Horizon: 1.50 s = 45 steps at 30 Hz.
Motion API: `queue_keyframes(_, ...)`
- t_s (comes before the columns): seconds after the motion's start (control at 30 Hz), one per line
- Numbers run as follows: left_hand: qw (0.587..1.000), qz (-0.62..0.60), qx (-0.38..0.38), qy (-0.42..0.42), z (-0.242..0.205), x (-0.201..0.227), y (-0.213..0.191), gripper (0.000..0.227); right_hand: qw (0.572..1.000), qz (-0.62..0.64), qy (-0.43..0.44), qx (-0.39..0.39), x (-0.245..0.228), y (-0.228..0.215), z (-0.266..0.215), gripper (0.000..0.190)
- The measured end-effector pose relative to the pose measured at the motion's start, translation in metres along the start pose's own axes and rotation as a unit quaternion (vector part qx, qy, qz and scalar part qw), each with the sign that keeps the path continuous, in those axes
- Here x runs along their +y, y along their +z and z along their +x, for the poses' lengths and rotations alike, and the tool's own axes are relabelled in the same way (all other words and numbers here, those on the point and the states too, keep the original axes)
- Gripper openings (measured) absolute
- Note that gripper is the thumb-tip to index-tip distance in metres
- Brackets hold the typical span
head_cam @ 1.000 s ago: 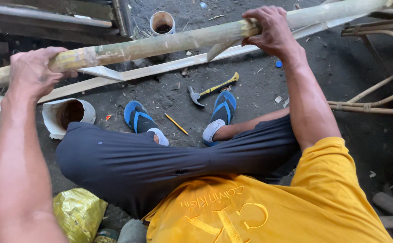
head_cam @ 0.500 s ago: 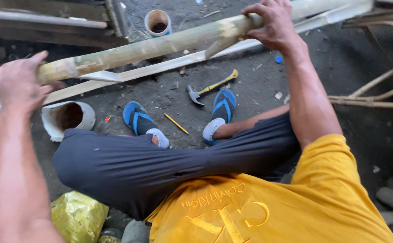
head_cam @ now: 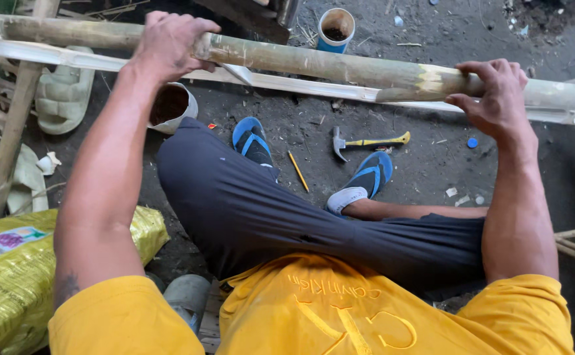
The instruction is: The person measures a wooden plank with a tape measure and marks it with a pencil. They then position the plank against a bamboo frame and use a hammer to drive nails into the wood, securing it to the structure.
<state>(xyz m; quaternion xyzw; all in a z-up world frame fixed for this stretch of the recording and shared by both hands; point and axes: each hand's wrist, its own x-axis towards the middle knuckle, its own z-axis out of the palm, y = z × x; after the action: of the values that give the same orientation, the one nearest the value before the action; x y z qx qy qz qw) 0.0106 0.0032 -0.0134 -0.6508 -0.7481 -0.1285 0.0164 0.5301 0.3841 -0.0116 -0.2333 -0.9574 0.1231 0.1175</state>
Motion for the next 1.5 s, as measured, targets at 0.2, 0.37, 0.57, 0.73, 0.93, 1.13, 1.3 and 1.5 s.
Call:
queue_keyframes(0.2, 0.999, -0.017, 0.032, 0.012, 0.003, 0.003, 0.012, 0.056, 0.999, -0.028, -0.034, 0.032, -0.012, 0.022, 0.005, 0.050)
queue_keyframes(0.37, 0.995, -0.090, 0.043, 0.005, 0.012, 0.003, 0.008, 0.048, 0.994, -0.090, -0.038, 0.054, -0.009, 0.027, 0.005, 0.054)
queue_keyframes(0.57, 0.993, -0.101, 0.057, -0.011, 0.014, -0.005, 0.020, 0.041, 0.954, -0.069, 0.072, 0.282, -0.014, 0.072, -0.004, 0.063)
queue_keyframes(0.73, 0.998, -0.033, 0.056, 0.026, 0.026, -0.006, 0.013, 0.049, 0.943, 0.204, 0.209, 0.159, 0.001, 0.118, -0.007, 0.062)
queue_keyframes(0.93, 0.997, 0.077, -0.005, 0.024, 0.032, -0.008, -0.006, 0.044, 0.900, 0.219, 0.314, 0.207, 0.026, 0.152, 0.035, 0.028)
queue_keyframes(1.13, 0.993, -0.104, 0.032, -0.037, 0.010, 0.017, -0.002, 0.044, 0.903, 0.211, 0.295, 0.231, 0.030, 0.145, 0.031, 0.025)
queue_keyframes(1.3, 0.989, -0.127, 0.070, -0.016, 0.036, 0.052, 0.018, 0.039, 0.914, 0.152, 0.282, 0.250, 0.095, 0.113, 0.043, 0.025)
queue_keyframes(1.5, 0.994, -0.031, 0.098, 0.041, 0.081, 0.070, 0.041, 0.047, 0.835, 0.323, 0.395, 0.205, 0.155, 0.112, 0.058, 0.022)
